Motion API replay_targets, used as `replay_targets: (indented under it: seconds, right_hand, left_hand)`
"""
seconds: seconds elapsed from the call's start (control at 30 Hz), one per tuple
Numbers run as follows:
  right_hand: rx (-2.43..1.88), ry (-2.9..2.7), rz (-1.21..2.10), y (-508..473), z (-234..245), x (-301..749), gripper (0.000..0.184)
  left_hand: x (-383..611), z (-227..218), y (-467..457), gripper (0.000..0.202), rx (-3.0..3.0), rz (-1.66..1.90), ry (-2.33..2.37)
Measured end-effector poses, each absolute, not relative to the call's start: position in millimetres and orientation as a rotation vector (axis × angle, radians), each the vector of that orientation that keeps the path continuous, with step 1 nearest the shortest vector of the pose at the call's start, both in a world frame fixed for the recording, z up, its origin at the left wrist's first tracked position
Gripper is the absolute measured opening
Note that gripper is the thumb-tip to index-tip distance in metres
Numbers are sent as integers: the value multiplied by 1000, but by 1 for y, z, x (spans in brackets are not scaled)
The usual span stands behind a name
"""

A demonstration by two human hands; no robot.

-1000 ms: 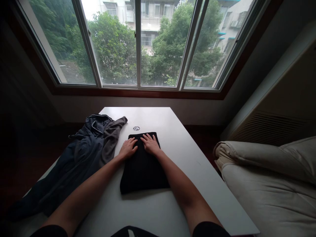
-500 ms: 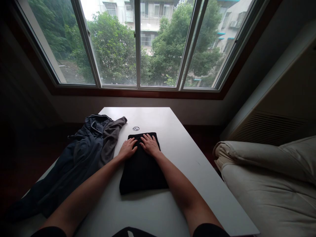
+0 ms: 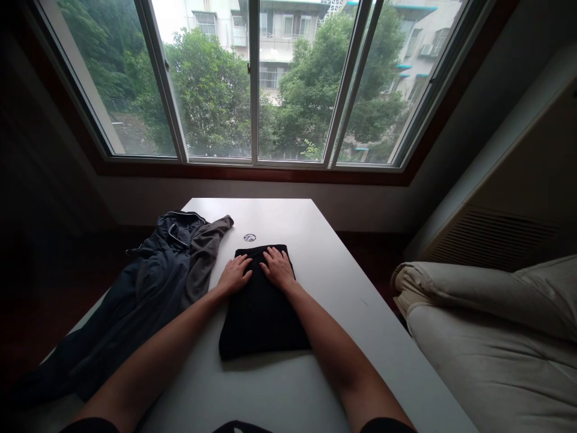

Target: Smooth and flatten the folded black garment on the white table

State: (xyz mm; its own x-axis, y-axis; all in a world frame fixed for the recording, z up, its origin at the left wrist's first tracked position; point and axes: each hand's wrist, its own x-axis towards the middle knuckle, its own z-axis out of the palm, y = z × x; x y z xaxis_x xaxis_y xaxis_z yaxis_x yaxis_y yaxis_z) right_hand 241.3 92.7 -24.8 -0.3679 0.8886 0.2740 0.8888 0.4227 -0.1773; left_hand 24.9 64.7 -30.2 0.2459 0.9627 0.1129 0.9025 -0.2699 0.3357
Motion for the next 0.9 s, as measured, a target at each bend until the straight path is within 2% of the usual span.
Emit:
replay_targets:
  seconds: [0.9]
  right_hand:
    - [-1550, -2363, 36, 92, -24, 241, 54]
  left_hand:
    - [25, -29, 63, 57, 2309, 453, 1751]
